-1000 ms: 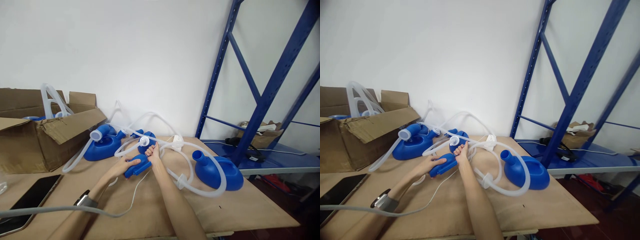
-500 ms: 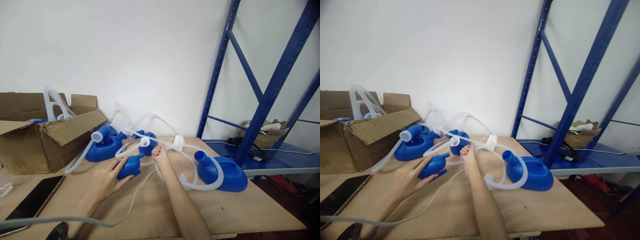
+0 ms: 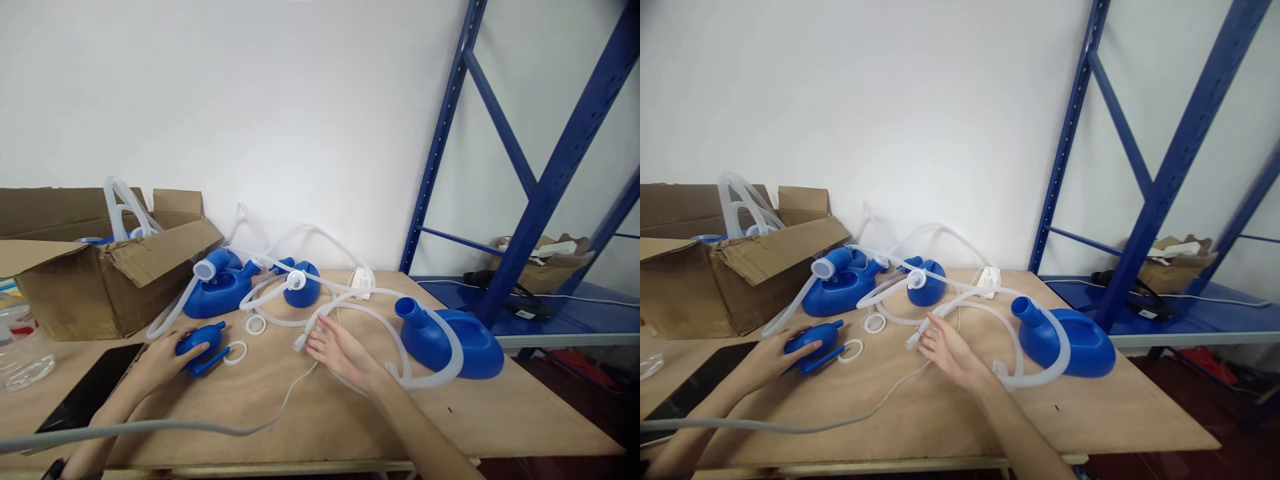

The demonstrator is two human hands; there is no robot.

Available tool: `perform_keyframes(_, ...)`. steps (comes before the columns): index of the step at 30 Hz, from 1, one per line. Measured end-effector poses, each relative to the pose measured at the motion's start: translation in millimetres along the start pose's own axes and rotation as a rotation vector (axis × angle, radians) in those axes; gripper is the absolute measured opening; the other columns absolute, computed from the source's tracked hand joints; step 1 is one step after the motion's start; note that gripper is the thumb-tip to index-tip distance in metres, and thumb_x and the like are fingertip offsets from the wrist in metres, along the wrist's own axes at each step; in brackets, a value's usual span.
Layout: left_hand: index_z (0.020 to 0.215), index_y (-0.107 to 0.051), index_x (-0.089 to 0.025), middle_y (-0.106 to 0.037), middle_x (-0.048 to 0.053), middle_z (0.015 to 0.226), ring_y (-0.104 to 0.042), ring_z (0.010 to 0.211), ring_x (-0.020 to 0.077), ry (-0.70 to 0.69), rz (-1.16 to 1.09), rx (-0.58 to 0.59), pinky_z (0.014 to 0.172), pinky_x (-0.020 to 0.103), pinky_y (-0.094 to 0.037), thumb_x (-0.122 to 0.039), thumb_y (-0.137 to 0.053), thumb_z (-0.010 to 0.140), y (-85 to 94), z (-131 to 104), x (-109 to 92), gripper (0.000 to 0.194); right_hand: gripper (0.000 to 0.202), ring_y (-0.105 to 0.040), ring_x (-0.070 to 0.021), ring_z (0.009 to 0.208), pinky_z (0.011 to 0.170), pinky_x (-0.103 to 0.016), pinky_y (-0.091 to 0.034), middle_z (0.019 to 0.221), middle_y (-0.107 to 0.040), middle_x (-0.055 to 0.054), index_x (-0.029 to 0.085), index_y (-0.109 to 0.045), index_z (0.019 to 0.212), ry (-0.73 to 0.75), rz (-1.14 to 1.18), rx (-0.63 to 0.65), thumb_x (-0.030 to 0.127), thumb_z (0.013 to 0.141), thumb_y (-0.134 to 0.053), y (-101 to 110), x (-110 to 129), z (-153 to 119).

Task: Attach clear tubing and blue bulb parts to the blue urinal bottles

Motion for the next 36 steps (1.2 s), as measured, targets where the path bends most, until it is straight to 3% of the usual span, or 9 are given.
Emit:
perform_keyframes(2,0.118,-0.072,-0.02,-0.075,0.014,0.119,-0.07,0.107,0.0354,0.011,0.023,0.01,0.092,0.042,-0.055,-0.069,-0.05,0.084,-7.4,-0.5,3.2,0.064,0.053,-0.052,-0.028,0.141,0.118,-0.05,-0.04,0.153,-0.054,-0.008,0.034,-0.061,0.141,0.118,-0.381,0.065,0.053,0.092,-0.065,14.5,16.1,-55.2)
perform_keyframes(4,0.123,-0.069,-0.018,-0.07,0.016,0.129,-0.066,0.115,0.0357,-0.001,0.079,-0.027,0.097,0.045,-0.053,-0.064,-0.046,0.087,-12.0,-1.4,0.4,0.063,0.059,-0.037,-0.0306,0.152,0.124,-0.054,-0.028,0.162,-0.044,-0.003,0.043,-0.053,0.148,0.268,-0.906,0.048,0.051,0.091,-0.067,35.4,32.7,-103.2)
perform_keyframes(6,0.126,-0.068,-0.018,-0.066,0.017,0.135,-0.062,0.122,0.0375,-0.025,0.171,-0.102,0.099,0.049,-0.05,-0.056,-0.042,0.091,-13.5,-2.1,-7.7,0.057,0.058,-0.021,-0.0361,0.157,0.126,-0.059,-0.017,0.165,-0.037,-0.001,0.043,-0.059,0.144,0.491,-1.333,-0.105,0.053,0.087,-0.07,64.3,46.6,-134.8)
perform_keyframes(8,0.125,-0.068,-0.018,-0.065,0.018,0.136,-0.058,0.126,0.0393,-0.063,0.261,-0.161,0.099,0.054,-0.049,-0.044,-0.038,0.094,-14.1,-1.9,-20.5,0.05,0.06,-0.013,-0.0434,0.157,0.124,-0.068,-0.008,0.166,-0.034,-0.002,0.04,-0.066,0.138,0.671,-1.607,-0.408,0.059,0.081,-0.073,100.4,52.9,-149.2)
perform_keyframes(11,0.118,-0.071,-0.019,-0.069,0.016,0.128,-0.064,0.115,0.0369,-0.125,0.295,-0.118,0.094,0.052,-0.051,-0.035,-0.035,0.095,-20.2,-0.2,-44.8,0.046,0.083,-0.007,-0.0524,0.155,0.118,-0.077,-0.013,0.171,-0.02,-0.012,0.03,-0.062,0.143,0.587,-1.755,-0.758,0.068,0.071,-0.077,155.7,44.4,-148.8)
perform_keyframes(15,0.124,-0.07,-0.017,-0.069,0.016,0.13,-0.065,0.115,0.0348,-0.25,0.3,0.019,0.095,0.048,-0.05,-0.035,-0.041,0.095,-40.3,0.5,-75.0,0.045,0.077,-0.025,-0.0453,0.154,0.115,-0.057,-0.042,0.174,-0.006,-0.011,0.029,-0.061,0.143,0.369,-1.596,-0.636,0.071,0.078,-0.068,192.1,19.8,-133.5)
perform_keyframes(23,0.144,-0.057,-0.013,-0.052,0.023,0.151,-0.055,0.131,0.0383,-0.319,0.445,0.085,0.11,0.05,-0.04,-0.027,-0.054,0.092,-72.8,6.8,-95.3,0.054,0.039,-0.037,-0.0432,0.149,0.107,-0.05,-0.05,0.172,-0.017,-0.011,0.021,-0.071,0.087,0.899,-1.508,-0.641,0.06,0.083,-0.073,171.5,40.3,-106.4)
perform_keyframes(29,0.151,-0.047,-0.008,-0.045,0.026,0.156,-0.048,0.14,0.0408,-0.319,0.402,0.16,0.111,0.052,-0.04,-0.019,-0.052,0.091,-92.5,24.7,-112.0,0.062,0.033,-0.034,-0.042,0.151,0.111,-0.05,-0.049,0.171,-0.02,-0.014,0.021,-0.068,0.089,1.26,-1.564,-0.477,0.051,0.083,-0.079,130.4,70.9,-89.1)
perform_keyframes(36,0.114,-0.067,-0.016,-0.062,0.019,0.135,-0.053,0.129,0.0382,-0.371,0.222,0.188,0.105,0.054,-0.044,-0.035,-0.042,0.101,-105.4,32.3,-115.2,0.034,0.048,-0.044,-0.037,0.146,0.113,-0.053,-0.047,0.159,-0.046,-0.017,0.021,-0.069,0.117,0.826,-1.799,-0.242,0.06,0.09,-0.066,129.5,31.5,-69.2)
Point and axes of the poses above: each hand's wrist, its own z-axis towards the middle knuckle, its own y-axis out of the back of the hand, x = y × z, the point moved 2 cm from there along z, towards the middle knuckle
